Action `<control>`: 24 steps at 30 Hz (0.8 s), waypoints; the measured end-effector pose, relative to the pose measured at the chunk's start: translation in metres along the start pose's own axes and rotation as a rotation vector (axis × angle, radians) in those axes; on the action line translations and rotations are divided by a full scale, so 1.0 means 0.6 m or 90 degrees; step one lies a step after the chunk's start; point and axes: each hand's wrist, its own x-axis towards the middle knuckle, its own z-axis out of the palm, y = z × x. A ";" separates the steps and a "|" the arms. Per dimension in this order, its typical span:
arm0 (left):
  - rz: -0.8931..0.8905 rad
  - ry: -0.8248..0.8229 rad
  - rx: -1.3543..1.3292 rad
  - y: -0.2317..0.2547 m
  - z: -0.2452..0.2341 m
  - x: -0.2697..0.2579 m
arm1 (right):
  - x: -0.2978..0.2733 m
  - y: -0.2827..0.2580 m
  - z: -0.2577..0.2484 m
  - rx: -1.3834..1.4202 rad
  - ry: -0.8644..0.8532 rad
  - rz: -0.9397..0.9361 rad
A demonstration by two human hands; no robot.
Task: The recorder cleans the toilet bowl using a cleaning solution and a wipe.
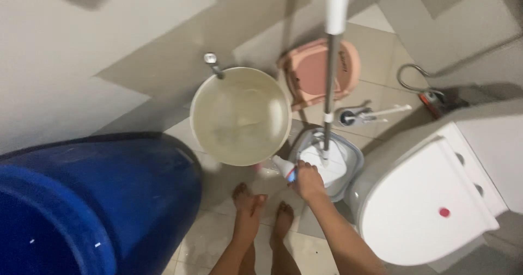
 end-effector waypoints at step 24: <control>-0.039 0.097 -0.101 -0.058 -0.166 0.025 | 0.222 -0.236 0.089 -0.416 -0.084 -0.116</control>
